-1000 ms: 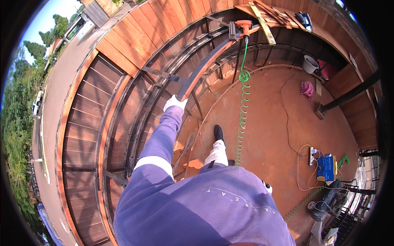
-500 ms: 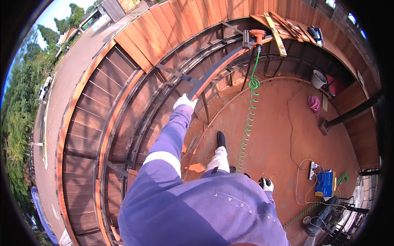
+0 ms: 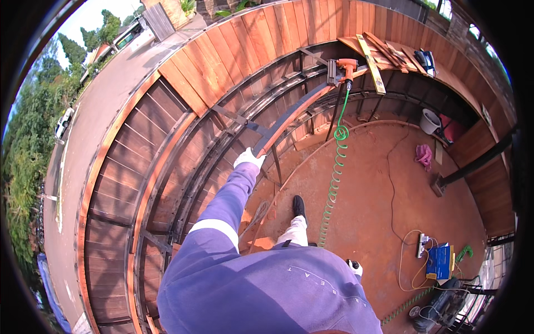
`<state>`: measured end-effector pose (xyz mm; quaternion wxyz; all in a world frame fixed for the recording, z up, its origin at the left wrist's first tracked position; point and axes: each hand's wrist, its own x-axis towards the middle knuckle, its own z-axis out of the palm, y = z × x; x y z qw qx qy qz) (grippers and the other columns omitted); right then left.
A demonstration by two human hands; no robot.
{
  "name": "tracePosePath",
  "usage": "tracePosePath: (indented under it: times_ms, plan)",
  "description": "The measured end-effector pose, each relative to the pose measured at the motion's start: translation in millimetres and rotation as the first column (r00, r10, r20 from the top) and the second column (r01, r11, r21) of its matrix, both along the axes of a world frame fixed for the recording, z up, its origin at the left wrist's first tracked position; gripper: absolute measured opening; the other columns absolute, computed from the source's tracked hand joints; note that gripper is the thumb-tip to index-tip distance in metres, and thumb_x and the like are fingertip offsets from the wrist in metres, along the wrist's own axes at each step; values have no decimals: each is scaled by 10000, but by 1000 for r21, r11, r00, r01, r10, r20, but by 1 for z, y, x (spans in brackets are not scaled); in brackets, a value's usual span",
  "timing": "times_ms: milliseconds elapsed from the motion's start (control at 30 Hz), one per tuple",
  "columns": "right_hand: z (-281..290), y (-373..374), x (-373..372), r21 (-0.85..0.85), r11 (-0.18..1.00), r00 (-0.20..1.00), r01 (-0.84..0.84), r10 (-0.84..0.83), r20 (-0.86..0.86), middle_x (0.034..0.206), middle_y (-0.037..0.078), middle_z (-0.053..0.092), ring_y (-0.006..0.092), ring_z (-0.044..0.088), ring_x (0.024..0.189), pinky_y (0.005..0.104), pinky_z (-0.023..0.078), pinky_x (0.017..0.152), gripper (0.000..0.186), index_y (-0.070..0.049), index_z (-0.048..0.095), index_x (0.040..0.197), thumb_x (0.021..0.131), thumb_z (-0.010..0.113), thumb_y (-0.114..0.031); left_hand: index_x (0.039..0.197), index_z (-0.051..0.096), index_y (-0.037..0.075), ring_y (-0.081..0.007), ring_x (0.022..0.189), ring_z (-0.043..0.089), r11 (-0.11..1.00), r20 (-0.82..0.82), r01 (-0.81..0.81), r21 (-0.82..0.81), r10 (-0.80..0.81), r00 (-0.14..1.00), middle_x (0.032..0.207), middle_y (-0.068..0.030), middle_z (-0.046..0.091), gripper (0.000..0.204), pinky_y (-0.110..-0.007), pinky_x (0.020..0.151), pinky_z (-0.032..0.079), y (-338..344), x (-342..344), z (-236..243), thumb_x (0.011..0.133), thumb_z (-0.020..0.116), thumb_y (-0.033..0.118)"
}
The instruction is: The person places wooden planks onto a curved metal framework, aligning them with existing boards. They use a spirit level to check the alignment and a nail gun to secure the planks in place.
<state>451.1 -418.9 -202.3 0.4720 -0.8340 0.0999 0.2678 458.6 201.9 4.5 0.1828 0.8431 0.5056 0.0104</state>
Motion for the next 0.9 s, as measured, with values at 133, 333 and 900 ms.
tracePosePath:
  times_ms: [133,333,900]
  plan:
    - [121,82,37,432,895,972,112,-188,138,723,69,652,103,551,513,261,465,484,110,-2,626,869,926,626,-96,1287,550,110,-324,1108,624,1000,-7,-2,-12,2,1000,1190,-166,651,699,-424,948,483,-4,-3,9,781,670,577]
    - [114,119,88,73,964,957,-255,241,163,739,40,670,108,599,592,274,507,577,90,-34,664,929,881,671,-110,1259,565,100,-343,1071,631,996,14,6,-94,-5,1000,1145,-181,662,682,-431,924,491,-1,1,17,777,677,570]
    - [148,427,269,197,403,448,-894,826,343,789,55,665,119,615,626,231,493,600,128,2,654,1025,915,626,-58,1212,562,83,-348,1017,634,948,181,-11,-318,72,981,1095,-175,654,544,-450,878,483,-1,-20,30,897,544,526]
